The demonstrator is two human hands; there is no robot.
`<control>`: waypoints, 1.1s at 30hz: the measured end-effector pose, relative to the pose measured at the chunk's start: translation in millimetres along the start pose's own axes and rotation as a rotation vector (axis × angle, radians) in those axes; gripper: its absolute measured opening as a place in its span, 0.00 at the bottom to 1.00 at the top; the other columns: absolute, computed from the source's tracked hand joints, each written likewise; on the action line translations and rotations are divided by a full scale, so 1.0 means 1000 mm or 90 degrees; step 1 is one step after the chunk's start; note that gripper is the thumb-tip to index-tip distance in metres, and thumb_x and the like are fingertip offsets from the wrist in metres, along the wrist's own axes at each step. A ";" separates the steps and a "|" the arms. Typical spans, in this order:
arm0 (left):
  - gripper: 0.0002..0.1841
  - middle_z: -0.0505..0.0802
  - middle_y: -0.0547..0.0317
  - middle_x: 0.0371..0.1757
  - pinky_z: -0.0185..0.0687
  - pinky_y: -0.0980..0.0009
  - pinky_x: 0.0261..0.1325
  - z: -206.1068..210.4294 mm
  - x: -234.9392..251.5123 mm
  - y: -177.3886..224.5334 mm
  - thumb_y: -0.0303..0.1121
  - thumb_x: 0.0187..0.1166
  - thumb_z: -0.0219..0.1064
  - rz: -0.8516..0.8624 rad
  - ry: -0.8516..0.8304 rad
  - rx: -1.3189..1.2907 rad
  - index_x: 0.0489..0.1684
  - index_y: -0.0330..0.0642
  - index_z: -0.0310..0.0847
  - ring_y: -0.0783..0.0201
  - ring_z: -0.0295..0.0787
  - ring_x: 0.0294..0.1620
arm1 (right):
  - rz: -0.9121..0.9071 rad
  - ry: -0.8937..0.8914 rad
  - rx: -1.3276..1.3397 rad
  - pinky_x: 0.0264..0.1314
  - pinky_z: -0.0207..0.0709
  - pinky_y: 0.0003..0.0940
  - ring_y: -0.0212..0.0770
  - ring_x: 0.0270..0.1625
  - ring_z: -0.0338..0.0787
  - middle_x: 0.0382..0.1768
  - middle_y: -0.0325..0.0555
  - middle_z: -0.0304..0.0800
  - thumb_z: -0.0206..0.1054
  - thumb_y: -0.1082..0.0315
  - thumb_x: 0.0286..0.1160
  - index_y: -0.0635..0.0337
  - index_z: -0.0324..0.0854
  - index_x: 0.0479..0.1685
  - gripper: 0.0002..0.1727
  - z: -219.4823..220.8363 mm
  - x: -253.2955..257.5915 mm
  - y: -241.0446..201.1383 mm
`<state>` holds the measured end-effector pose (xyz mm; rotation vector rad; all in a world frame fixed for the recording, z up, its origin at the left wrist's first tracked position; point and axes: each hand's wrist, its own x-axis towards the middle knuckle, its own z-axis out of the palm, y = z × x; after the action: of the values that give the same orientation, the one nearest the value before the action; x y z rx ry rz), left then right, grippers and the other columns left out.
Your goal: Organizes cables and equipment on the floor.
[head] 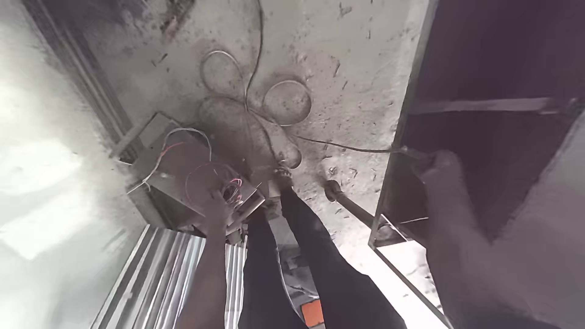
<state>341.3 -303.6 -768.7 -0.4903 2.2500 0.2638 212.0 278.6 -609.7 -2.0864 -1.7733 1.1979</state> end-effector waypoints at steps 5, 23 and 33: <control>0.54 0.76 0.31 0.80 0.74 0.34 0.75 0.000 0.003 -0.003 0.65 0.58 0.82 0.007 -0.014 -0.011 0.84 0.40 0.67 0.33 0.76 0.78 | -0.191 -0.110 -0.145 0.49 0.88 0.49 0.48 0.57 0.90 0.62 0.57 0.88 0.68 0.50 0.78 0.62 0.75 0.74 0.31 -0.037 -0.005 0.029; 0.58 0.74 0.29 0.82 0.75 0.31 0.69 -0.040 -0.022 -0.015 0.66 0.58 0.82 -0.014 -0.021 -0.147 0.86 0.36 0.63 0.30 0.76 0.76 | -0.097 -0.459 0.049 0.34 0.88 0.32 0.32 0.32 0.89 0.37 0.33 0.89 0.49 0.59 0.87 0.51 0.71 0.66 0.16 -0.026 -0.228 0.148; 0.43 0.83 0.31 0.73 0.74 0.39 0.76 -0.023 0.001 -0.032 0.36 0.66 0.81 -0.050 -0.102 -0.172 0.84 0.33 0.66 0.36 0.80 0.75 | -0.553 -0.875 -0.764 0.74 0.79 0.54 0.54 0.69 0.87 0.66 0.55 0.87 0.59 0.52 0.87 0.56 0.76 0.76 0.25 0.168 -0.381 0.286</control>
<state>339.3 -340.6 -755.5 -0.6742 2.0436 0.5515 329.4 -202.6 -710.2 0.1819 -3.9544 1.4025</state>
